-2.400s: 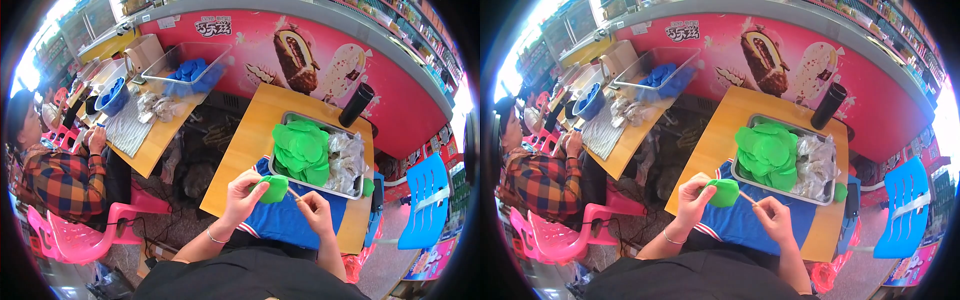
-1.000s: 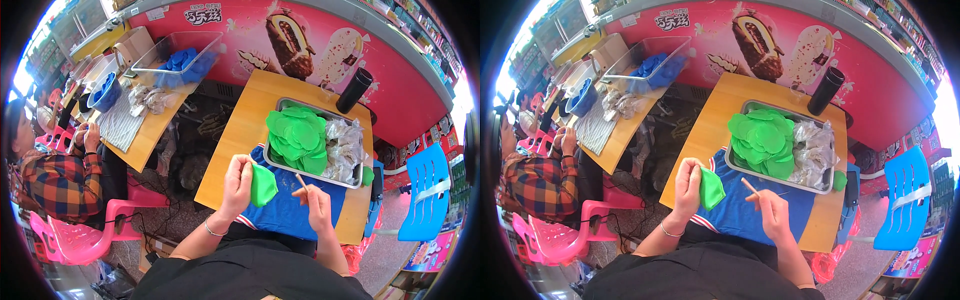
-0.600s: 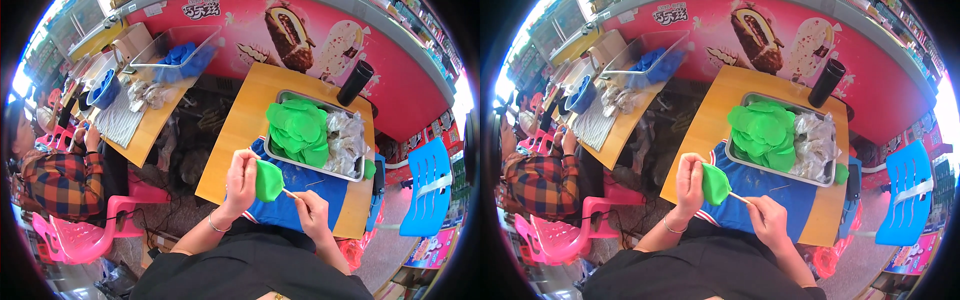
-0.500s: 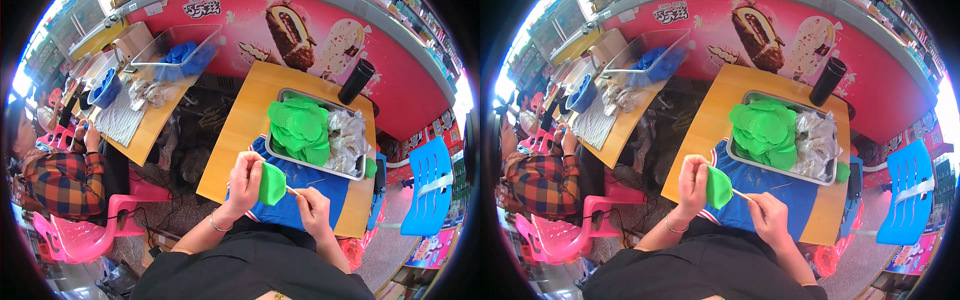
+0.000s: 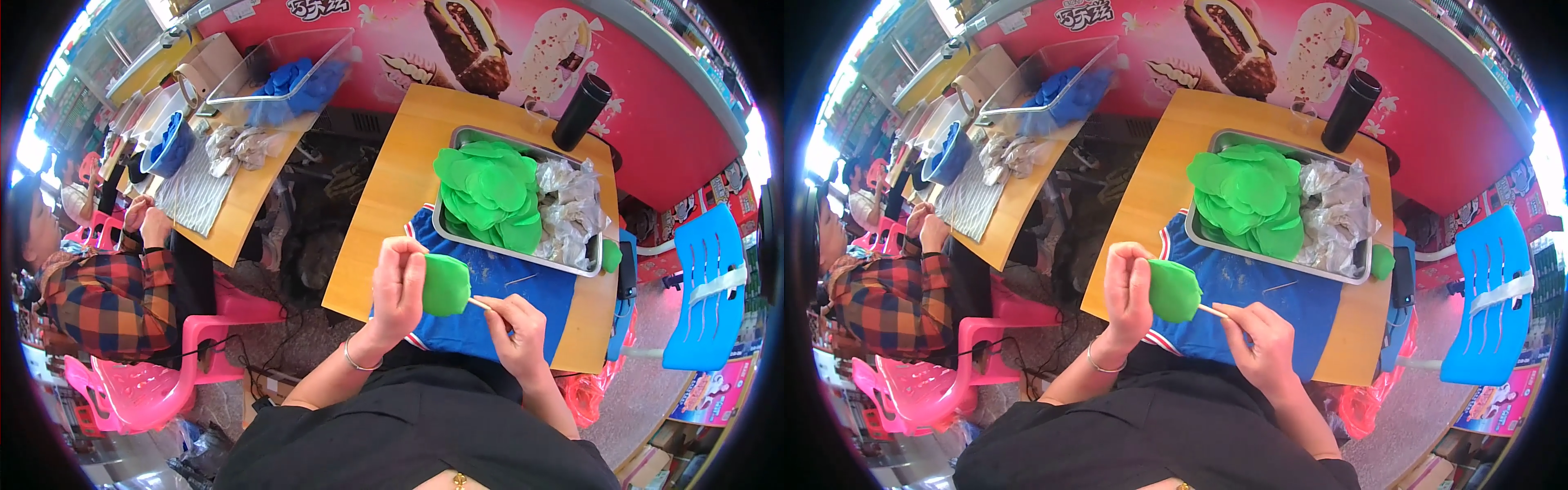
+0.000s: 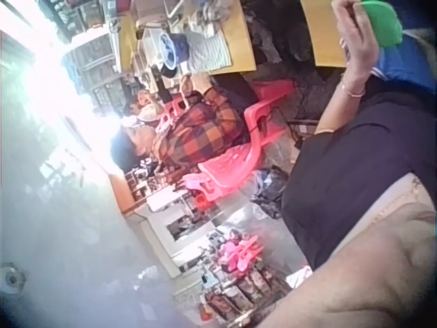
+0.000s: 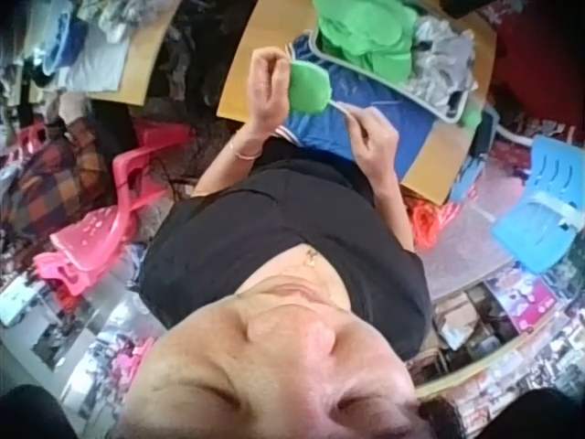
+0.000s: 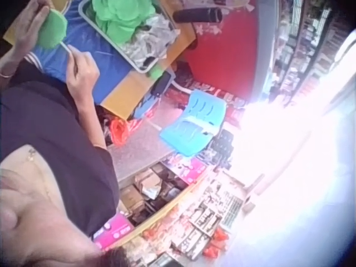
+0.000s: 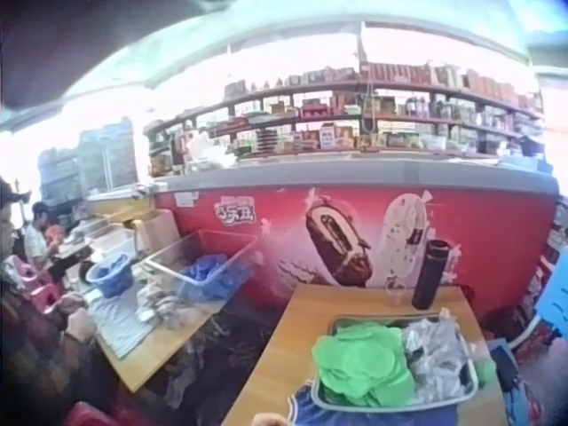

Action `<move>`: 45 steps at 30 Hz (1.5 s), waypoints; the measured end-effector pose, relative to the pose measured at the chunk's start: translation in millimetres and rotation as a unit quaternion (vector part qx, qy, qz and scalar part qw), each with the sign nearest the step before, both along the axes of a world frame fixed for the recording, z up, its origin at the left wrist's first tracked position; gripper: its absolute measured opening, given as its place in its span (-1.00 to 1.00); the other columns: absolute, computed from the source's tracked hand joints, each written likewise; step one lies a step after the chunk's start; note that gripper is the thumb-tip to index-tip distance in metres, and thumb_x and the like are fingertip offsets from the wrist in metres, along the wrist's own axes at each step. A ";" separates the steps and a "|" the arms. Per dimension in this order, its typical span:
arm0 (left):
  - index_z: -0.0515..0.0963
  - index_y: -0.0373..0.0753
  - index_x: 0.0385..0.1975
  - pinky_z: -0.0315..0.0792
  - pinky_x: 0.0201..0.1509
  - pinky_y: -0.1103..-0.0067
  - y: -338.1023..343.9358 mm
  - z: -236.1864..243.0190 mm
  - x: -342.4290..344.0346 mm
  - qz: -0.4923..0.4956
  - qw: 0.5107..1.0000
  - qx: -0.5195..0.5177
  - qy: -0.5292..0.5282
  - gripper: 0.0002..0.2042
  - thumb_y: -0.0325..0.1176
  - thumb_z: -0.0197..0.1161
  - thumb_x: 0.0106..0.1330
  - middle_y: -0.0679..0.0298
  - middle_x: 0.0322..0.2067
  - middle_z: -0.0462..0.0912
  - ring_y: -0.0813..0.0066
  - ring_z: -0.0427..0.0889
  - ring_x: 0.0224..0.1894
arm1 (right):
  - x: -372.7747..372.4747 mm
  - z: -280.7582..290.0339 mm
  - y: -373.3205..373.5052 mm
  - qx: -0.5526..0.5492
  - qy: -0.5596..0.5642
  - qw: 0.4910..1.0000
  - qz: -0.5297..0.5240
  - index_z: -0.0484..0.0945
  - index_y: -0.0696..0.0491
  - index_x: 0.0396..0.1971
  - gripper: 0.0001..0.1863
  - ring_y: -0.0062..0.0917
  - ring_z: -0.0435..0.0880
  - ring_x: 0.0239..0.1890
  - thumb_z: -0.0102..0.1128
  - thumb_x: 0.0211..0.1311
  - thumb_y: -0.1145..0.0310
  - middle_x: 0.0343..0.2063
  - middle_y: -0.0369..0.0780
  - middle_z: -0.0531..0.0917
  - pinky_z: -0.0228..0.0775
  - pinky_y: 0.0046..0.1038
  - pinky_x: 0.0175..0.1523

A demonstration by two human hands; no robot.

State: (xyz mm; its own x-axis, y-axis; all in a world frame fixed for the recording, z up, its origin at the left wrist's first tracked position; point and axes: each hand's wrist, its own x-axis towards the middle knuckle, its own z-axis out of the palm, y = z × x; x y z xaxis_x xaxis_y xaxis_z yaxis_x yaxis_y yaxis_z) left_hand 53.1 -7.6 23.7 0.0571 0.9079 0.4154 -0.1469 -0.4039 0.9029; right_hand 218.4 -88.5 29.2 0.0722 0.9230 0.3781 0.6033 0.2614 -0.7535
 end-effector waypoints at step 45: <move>0.35 -0.29 -0.63 0.26 -0.29 0.66 -28.9 -70.4 -19.0 -0.238 0.887 -0.366 -0.149 -0.80 -0.65 -0.16 0.17 0.26 -0.55 0.40 0.51 0.41 -0.39 | 142.5 -30.2 79.9 0.041 -0.208 0.959 -0.189 0.53 0.14 -0.36 -0.83 -0.24 0.51 -0.25 0.02 0.03 0.60 -0.39 -0.11 0.54 0.32 -0.35 -0.12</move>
